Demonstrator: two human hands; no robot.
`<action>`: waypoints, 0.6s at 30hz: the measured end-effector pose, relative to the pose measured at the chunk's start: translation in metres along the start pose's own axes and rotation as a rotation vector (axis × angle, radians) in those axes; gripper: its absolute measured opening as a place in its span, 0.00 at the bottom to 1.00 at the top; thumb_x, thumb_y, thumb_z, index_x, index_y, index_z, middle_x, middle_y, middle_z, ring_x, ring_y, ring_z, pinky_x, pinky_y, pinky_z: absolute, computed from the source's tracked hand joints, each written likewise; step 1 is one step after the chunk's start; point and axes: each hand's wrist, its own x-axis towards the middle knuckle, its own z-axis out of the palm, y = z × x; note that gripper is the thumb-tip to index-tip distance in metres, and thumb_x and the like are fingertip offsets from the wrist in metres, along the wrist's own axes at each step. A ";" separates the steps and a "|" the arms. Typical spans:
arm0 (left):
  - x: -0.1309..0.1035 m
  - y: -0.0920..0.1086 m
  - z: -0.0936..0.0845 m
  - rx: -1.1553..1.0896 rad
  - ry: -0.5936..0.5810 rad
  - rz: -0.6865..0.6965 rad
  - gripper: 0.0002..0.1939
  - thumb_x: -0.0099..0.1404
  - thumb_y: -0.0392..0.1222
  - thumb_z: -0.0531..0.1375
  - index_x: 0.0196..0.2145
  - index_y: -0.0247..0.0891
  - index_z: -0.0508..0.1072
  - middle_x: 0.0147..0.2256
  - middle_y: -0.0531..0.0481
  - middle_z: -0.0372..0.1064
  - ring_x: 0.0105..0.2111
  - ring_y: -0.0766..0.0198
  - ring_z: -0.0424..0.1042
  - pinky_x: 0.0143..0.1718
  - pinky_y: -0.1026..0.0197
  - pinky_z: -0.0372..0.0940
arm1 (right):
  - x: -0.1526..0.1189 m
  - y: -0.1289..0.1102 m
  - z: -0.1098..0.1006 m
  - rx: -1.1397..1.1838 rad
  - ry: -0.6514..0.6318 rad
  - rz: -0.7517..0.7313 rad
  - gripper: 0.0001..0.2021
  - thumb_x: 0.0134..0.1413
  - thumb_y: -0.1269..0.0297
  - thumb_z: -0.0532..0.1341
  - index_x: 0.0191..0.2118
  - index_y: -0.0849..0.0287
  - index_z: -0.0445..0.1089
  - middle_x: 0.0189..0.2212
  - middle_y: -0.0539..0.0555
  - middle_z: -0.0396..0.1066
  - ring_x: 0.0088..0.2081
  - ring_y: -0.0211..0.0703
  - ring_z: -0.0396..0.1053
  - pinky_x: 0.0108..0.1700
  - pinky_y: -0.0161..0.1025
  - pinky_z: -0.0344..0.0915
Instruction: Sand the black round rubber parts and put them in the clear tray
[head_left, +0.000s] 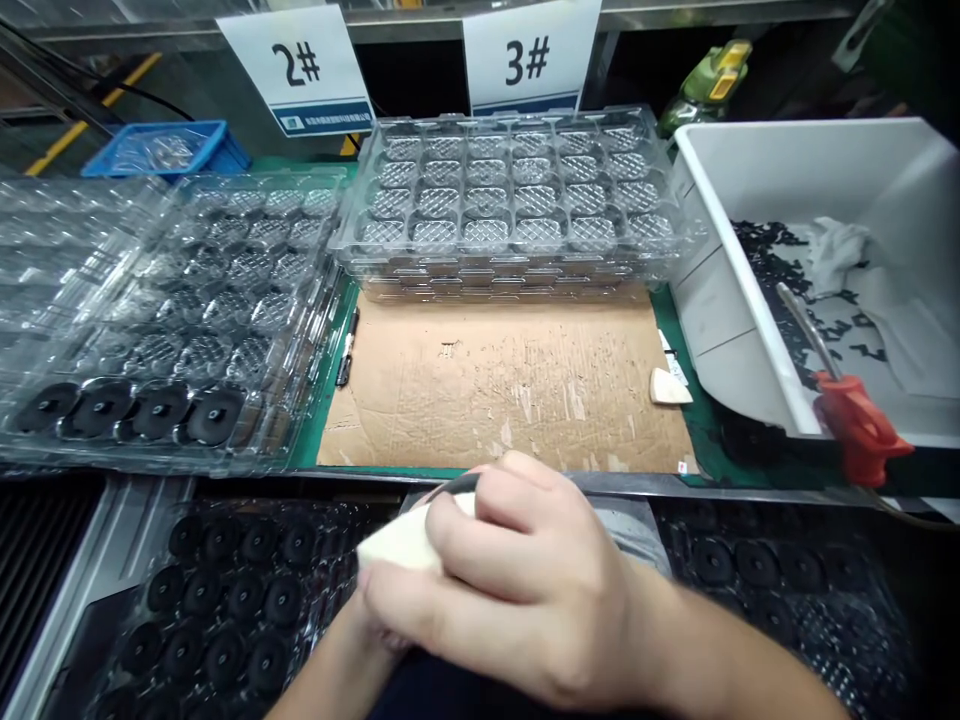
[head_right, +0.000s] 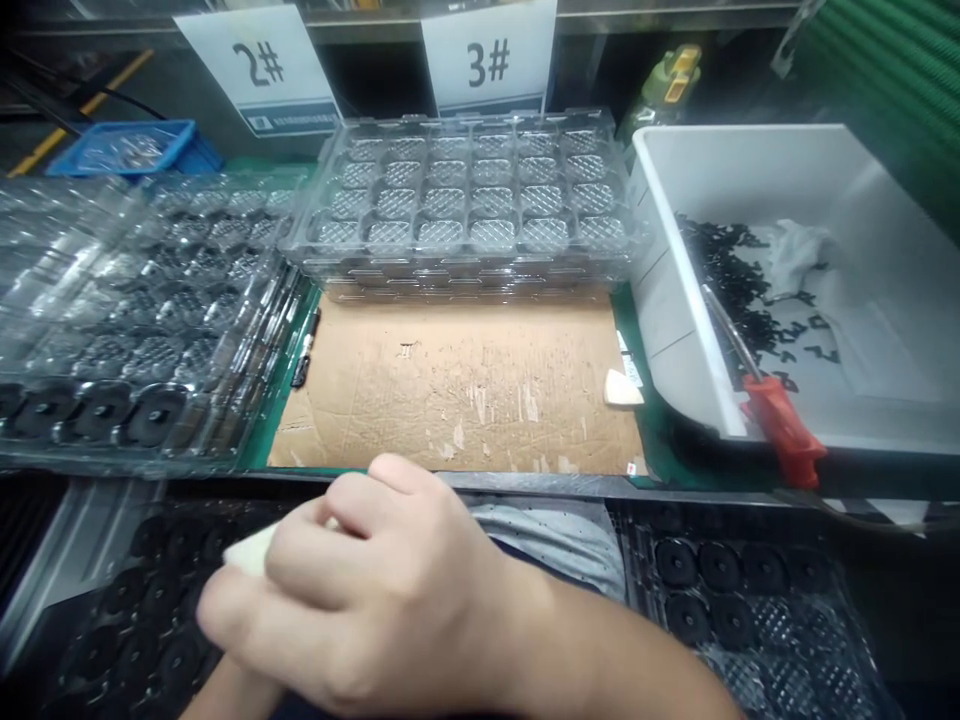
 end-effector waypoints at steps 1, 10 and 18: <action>0.000 -0.001 0.000 0.001 -0.013 -0.005 0.07 0.55 0.43 0.64 0.33 0.41 0.77 0.32 0.54 0.75 0.34 0.60 0.75 0.33 0.63 0.72 | -0.001 0.006 0.001 0.103 0.005 -0.008 0.11 0.61 0.67 0.52 0.41 0.54 0.72 0.28 0.48 0.72 0.28 0.36 0.61 0.30 0.38 0.55; 0.006 0.002 -0.014 -0.266 -0.017 -0.090 0.17 0.57 0.47 0.61 0.43 0.39 0.74 0.47 0.45 0.72 0.47 0.52 0.71 0.46 0.59 0.68 | -0.078 0.079 0.058 0.118 0.042 0.662 0.13 0.57 0.70 0.54 0.45 0.52 0.71 0.35 0.51 0.74 0.36 0.41 0.68 0.40 0.41 0.65; 0.013 -0.001 -0.013 -0.174 0.034 0.028 0.25 0.53 0.44 0.64 0.49 0.41 0.69 0.46 0.46 0.72 0.48 0.54 0.70 0.50 0.57 0.66 | -0.043 0.035 0.034 0.140 0.163 0.712 0.14 0.59 0.67 0.54 0.49 0.54 0.67 0.37 0.52 0.71 0.34 0.38 0.67 0.38 0.36 0.65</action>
